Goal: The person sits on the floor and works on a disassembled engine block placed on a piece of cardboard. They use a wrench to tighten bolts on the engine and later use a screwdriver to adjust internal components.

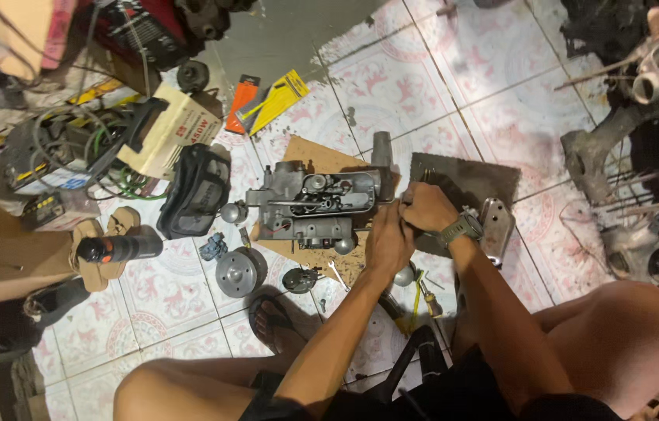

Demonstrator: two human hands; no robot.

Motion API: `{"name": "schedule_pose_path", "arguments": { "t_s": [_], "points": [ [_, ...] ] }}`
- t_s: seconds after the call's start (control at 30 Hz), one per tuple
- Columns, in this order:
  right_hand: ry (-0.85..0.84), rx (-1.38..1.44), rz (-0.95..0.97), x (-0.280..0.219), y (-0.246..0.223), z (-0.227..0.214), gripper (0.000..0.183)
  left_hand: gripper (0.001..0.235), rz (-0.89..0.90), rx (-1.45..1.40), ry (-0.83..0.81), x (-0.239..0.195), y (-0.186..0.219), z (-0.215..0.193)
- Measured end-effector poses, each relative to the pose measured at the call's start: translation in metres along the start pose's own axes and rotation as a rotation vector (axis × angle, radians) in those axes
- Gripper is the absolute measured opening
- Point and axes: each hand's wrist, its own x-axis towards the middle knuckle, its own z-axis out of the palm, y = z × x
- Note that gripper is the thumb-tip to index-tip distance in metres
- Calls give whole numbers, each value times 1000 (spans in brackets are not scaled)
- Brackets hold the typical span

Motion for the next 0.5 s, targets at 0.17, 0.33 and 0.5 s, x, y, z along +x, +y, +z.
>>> {"name": "schedule_pose_path", "arguments": {
  "t_s": [0.17,0.33,0.5],
  "points": [
    [-36,-90,-181,-35,-91,-9,25,45,73,-68,159,-22,5,-63],
    [-50,-161,-328,-45,-122,5,30,42,166,18,280,-32,-20,-108],
    [-31,-117,-385,-23,-125,15,24,38,110,341,614,-31,-51,-134]
  ]
}}
